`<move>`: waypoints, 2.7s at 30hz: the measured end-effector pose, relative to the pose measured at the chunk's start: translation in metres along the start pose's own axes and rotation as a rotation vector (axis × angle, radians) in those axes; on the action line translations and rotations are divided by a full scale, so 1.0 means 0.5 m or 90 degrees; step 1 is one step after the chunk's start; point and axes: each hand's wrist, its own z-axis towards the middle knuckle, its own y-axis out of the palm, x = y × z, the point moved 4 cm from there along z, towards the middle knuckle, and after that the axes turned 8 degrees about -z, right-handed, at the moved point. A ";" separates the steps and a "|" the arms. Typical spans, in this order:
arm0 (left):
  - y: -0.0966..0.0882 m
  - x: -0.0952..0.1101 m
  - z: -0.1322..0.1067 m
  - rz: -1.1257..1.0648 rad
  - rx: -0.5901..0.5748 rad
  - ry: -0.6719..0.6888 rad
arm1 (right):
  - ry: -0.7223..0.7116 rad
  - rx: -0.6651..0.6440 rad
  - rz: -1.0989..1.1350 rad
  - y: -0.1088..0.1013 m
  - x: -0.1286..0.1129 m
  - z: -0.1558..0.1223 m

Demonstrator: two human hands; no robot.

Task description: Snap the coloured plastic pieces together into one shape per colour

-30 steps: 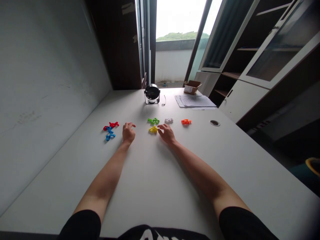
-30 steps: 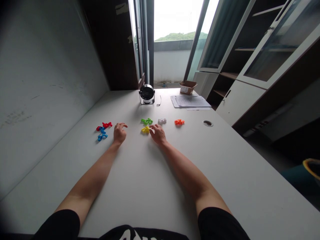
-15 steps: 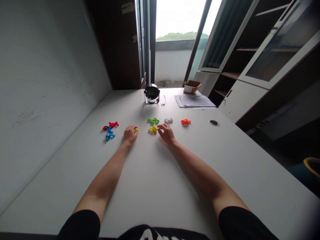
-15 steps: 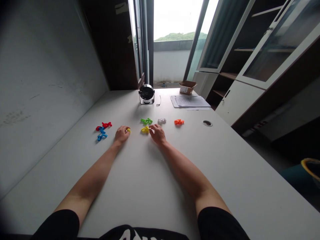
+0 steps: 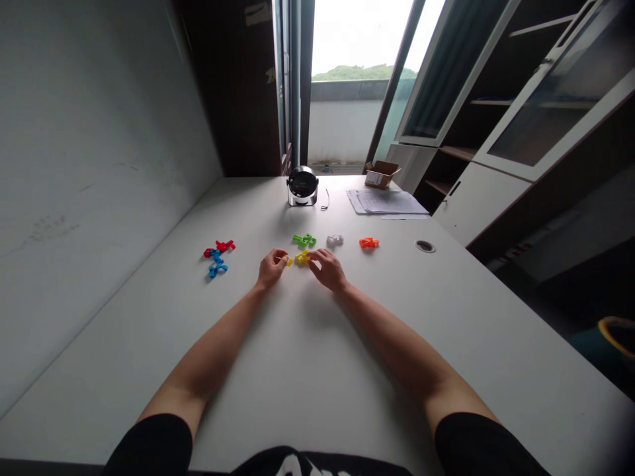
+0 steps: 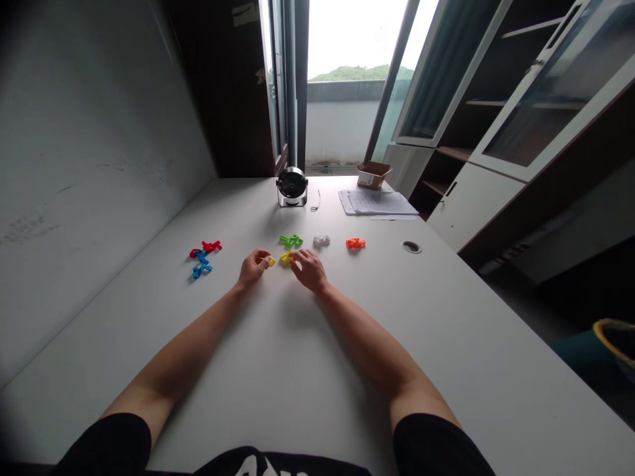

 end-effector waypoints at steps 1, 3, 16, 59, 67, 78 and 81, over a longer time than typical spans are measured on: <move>0.011 -0.004 -0.004 -0.053 0.001 -0.030 | -0.012 -0.006 0.002 0.000 -0.006 0.000; 0.031 -0.008 -0.011 -0.118 -0.016 -0.053 | -0.034 -0.018 0.007 0.001 -0.017 0.000; 0.056 0.004 -0.024 -0.176 -0.097 -0.043 | -0.052 -0.077 0.002 0.003 -0.028 0.000; 0.066 0.010 -0.024 -0.217 -0.196 -0.036 | 0.008 -0.060 0.004 0.003 -0.009 -0.002; 0.067 0.005 -0.027 -0.138 -0.184 0.004 | 0.014 -0.064 -0.010 0.005 -0.004 -0.003; 0.055 0.031 -0.039 0.000 -0.133 0.061 | 0.024 -0.065 -0.015 0.006 0.001 -0.003; 0.055 0.026 -0.037 -0.013 -0.149 0.059 | 0.017 -0.070 -0.013 0.003 0.000 -0.004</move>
